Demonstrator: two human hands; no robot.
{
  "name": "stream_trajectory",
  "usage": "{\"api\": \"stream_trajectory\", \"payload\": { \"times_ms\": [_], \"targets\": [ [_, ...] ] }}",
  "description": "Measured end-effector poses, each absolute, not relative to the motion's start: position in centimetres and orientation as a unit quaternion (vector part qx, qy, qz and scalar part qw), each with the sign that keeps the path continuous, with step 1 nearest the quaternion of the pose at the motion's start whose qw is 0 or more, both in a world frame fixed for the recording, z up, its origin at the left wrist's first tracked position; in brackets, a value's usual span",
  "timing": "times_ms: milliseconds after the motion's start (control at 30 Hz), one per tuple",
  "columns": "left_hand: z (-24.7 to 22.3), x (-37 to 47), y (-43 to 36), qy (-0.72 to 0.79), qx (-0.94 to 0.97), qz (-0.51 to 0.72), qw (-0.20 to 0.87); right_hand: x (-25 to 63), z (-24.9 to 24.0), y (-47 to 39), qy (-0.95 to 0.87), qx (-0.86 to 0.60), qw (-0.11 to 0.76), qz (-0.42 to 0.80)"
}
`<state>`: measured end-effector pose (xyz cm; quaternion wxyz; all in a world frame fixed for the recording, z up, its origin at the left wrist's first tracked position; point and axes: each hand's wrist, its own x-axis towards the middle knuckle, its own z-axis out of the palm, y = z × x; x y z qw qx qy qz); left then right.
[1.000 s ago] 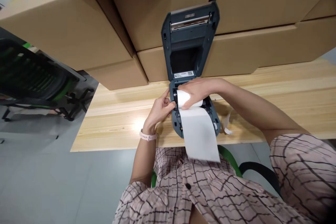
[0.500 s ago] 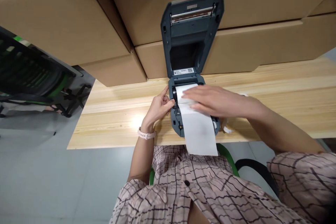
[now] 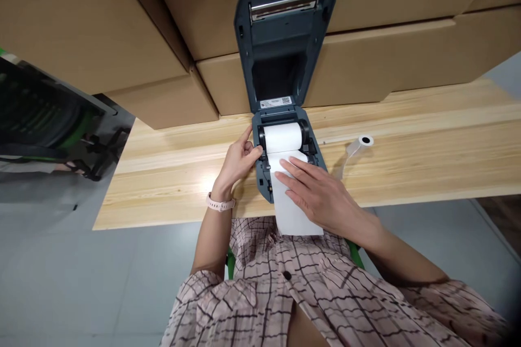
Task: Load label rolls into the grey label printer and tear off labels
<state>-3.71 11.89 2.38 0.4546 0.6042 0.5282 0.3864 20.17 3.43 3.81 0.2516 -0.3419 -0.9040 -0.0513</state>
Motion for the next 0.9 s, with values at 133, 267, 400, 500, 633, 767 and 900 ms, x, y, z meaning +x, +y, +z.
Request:
{"api": "stream_trajectory", "payload": {
  "times_ms": [133,267,400,500,633,767,900],
  "targets": [
    [2.5,-3.7,11.8,0.526,0.604,0.392,0.453,20.1,4.0,3.2,-0.901,-0.346,0.255,-0.052],
    [2.3,-3.7,11.8,0.522,0.599,0.404,0.453,20.3,3.9,3.3,-0.904,-0.338,0.256,-0.05],
    [2.6,-3.5,11.6,0.524,0.592,0.405,0.46,20.4,3.9,3.2,-0.906,-0.333,0.259,-0.043],
    [2.7,-3.5,11.6,0.527,0.597,0.398,0.455,20.4,3.7,3.1,-0.903,-0.332,0.268,-0.043],
    [2.0,-3.9,12.0,0.534,0.609,0.386,0.442,20.2,3.2,3.1,-0.9,-0.336,0.275,-0.033],
    [1.2,-3.7,11.2,0.577,0.64,0.421,0.283,20.1,3.1,2.9,-0.902,-0.335,0.27,-0.036],
    [1.6,-1.8,7.3,0.513,0.744,0.421,0.073,21.5,3.8,3.4,-0.902,-0.302,0.307,0.038]
  ]
}}
